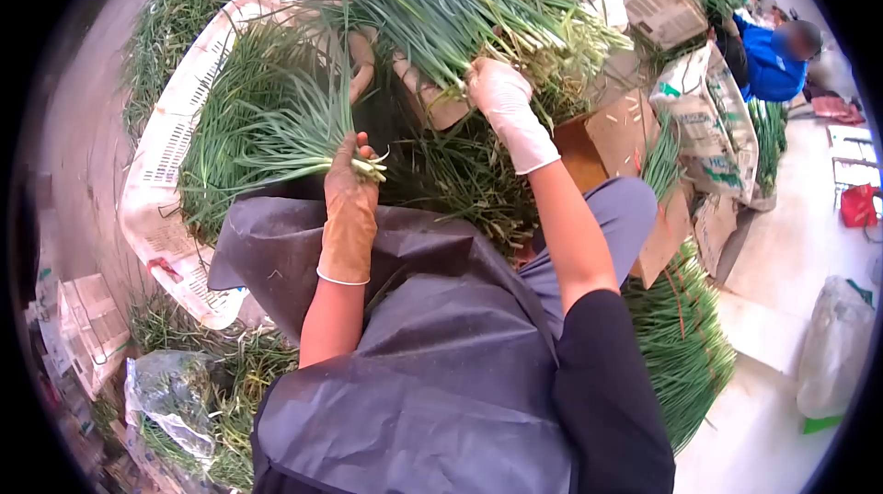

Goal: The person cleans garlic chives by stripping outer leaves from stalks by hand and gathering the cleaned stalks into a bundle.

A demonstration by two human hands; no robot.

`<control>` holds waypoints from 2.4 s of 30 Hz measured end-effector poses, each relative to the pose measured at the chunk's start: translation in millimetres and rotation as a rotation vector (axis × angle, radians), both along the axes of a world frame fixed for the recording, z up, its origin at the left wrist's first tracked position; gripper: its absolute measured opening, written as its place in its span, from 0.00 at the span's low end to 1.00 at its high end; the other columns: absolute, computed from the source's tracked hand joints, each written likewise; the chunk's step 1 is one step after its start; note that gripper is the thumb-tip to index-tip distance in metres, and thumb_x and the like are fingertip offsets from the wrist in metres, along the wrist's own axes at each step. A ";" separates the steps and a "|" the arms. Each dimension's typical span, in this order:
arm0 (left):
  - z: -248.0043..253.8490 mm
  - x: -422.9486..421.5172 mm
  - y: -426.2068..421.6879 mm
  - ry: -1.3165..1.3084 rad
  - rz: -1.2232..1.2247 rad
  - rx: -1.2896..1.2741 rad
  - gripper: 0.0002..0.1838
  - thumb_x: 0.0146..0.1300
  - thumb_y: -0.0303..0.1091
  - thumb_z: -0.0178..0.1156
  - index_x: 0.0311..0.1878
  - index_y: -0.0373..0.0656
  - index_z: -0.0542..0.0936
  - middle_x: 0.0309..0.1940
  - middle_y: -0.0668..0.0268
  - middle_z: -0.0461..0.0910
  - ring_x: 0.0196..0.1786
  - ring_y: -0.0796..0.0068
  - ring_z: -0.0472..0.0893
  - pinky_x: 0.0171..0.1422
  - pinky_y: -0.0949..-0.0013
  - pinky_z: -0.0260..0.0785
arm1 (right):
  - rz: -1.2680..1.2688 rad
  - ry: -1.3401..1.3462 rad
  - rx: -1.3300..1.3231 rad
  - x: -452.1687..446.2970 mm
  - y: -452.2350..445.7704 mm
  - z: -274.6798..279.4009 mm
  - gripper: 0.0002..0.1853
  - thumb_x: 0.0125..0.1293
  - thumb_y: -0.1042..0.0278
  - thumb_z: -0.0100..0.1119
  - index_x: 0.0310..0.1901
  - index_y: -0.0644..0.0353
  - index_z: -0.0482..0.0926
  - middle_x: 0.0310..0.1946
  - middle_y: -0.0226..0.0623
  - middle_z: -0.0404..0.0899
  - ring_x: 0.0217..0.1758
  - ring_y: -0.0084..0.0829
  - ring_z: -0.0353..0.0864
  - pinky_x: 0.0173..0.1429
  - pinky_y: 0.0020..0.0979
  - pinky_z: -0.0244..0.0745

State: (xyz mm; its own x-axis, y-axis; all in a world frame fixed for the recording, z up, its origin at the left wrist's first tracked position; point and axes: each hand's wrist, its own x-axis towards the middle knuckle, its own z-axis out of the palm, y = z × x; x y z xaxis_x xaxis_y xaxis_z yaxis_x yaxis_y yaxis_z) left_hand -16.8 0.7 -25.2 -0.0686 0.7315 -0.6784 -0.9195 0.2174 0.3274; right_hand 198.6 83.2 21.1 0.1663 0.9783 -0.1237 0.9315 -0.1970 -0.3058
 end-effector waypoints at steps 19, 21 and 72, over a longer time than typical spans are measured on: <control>-2.1 15.3 0.7 0.035 -0.100 0.056 0.10 0.58 0.27 0.60 0.42 0.36 0.74 0.31 0.64 0.77 0.25 0.80 0.74 0.28 0.76 0.68 | -0.131 1.445 -0.077 15.4 -36.8 35.8 0.16 0.68 0.56 0.47 0.40 0.63 0.75 0.20 0.24 0.67 0.20 0.17 0.64 0.25 0.17 0.55; 3.3 18.0 -2.8 0.002 -0.192 0.140 0.14 0.57 0.32 0.63 0.43 0.35 0.76 0.29 0.69 0.76 0.25 0.82 0.73 0.29 0.78 0.66 | -0.134 1.392 -0.163 -15.7 -67.8 39.0 0.19 0.66 0.54 0.51 0.41 0.66 0.74 0.19 0.23 0.66 0.20 0.17 0.61 0.25 0.18 0.54; 24.2 2.1 -0.5 -0.013 -0.099 0.282 0.10 0.53 0.20 0.58 0.40 0.31 0.75 0.30 0.61 0.79 0.23 0.80 0.75 0.26 0.80 0.70 | -0.130 1.498 -0.022 -72.4 -87.2 7.2 0.14 0.62 0.62 0.57 0.40 0.66 0.79 0.34 0.34 0.80 0.39 0.22 0.76 0.49 0.22 0.68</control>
State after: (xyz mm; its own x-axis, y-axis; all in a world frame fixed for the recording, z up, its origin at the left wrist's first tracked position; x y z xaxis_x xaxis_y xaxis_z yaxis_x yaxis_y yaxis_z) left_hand -14.7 0.2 -1.0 0.0193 0.8938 -0.4480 -0.9029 0.2080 0.3761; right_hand 126.3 -4.0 28.3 -0.0413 0.9628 -0.2671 -0.2559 -0.2686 -0.9287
